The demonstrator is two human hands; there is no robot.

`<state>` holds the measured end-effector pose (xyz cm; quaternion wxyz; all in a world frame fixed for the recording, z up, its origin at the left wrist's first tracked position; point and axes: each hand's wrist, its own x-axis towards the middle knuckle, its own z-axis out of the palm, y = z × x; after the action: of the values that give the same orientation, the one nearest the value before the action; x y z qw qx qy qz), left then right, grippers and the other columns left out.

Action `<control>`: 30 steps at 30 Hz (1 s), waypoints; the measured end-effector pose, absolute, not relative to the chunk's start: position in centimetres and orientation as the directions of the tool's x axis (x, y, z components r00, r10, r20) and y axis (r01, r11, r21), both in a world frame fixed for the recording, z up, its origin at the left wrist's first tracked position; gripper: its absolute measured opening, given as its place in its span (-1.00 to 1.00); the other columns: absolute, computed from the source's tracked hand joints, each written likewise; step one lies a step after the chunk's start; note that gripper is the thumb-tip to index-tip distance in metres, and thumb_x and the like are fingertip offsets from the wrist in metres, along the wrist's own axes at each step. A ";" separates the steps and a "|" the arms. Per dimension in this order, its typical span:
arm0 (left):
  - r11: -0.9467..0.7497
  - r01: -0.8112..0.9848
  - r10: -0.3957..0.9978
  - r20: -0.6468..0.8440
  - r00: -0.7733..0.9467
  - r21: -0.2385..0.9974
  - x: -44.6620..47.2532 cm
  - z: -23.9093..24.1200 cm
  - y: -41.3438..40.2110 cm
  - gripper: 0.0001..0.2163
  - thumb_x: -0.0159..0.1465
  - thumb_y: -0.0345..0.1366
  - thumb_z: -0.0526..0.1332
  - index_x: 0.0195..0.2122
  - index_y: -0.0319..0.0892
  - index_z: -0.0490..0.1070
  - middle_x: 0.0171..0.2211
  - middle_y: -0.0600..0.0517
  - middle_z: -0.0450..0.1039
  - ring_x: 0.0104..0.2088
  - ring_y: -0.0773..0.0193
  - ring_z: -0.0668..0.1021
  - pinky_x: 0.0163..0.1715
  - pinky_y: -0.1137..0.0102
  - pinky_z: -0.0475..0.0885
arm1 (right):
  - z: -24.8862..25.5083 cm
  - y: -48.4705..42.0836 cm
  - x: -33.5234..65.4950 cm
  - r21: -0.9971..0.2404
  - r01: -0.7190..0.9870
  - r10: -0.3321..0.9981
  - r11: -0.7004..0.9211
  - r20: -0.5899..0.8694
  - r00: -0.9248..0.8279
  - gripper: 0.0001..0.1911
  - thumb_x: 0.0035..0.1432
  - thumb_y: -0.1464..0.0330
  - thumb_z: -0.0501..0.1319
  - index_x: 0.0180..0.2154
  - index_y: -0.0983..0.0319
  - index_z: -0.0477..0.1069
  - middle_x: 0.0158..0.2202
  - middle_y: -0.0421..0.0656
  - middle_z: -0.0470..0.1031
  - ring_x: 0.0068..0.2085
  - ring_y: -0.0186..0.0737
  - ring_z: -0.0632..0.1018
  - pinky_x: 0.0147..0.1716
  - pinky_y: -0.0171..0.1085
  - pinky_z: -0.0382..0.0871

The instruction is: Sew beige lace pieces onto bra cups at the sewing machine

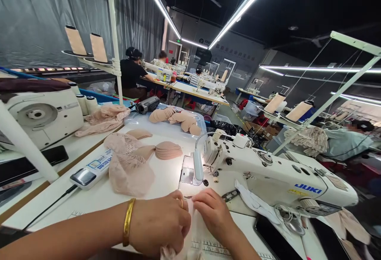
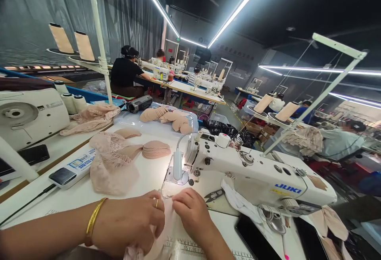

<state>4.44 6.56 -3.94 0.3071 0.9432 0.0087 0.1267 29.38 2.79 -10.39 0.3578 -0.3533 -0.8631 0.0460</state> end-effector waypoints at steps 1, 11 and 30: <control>-0.911 -0.039 0.059 0.224 0.973 0.410 4.9 -4.5 7.5 -0.85 0.08 -0.50 0.34 -0.50 -0.07 0.51 -0.21 0.04 0.62 -0.12 0.07 0.57 0.16 0.12 0.22 | -10.4 4.1 29.7 -0.212 0.621 0.610 0.755 0.575 -0.545 -0.75 0.42 0.50 0.10 -0.14 0.11 0.52 -0.16 -0.18 0.62 -0.15 -0.16 0.49 -0.20 -0.22 0.36; -0.931 0.124 0.185 0.151 0.971 0.344 8.0 -8.1 12.4 -0.90 0.06 -0.41 0.37 -0.56 -0.13 0.51 -0.22 0.01 0.54 -0.27 0.17 0.50 -0.04 0.21 0.26 | -11.2 6.6 31.0 -0.260 0.643 0.673 0.720 0.488 -0.556 -0.60 0.28 0.63 0.03 -0.03 0.15 0.46 -0.14 -0.15 0.58 -0.16 -0.16 0.44 -0.22 -0.26 0.29; -0.788 0.469 0.534 0.066 0.843 0.400 10.7 -10.3 9.2 -0.89 0.05 -0.45 0.29 -0.45 -0.09 0.53 -0.11 -0.02 0.44 -0.19 0.08 0.44 -0.11 0.07 0.17 | -12.4 7.2 32.3 -0.342 0.786 0.850 0.515 0.326 -0.415 -0.54 0.22 0.63 0.02 -0.04 0.12 0.51 -0.03 -0.12 0.54 -0.07 -0.09 0.48 -0.11 -0.20 0.42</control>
<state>10.67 9.24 -10.26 0.1874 0.9414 0.2664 0.0879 32.30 7.19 -12.38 0.2339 -0.4879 -0.8382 0.0679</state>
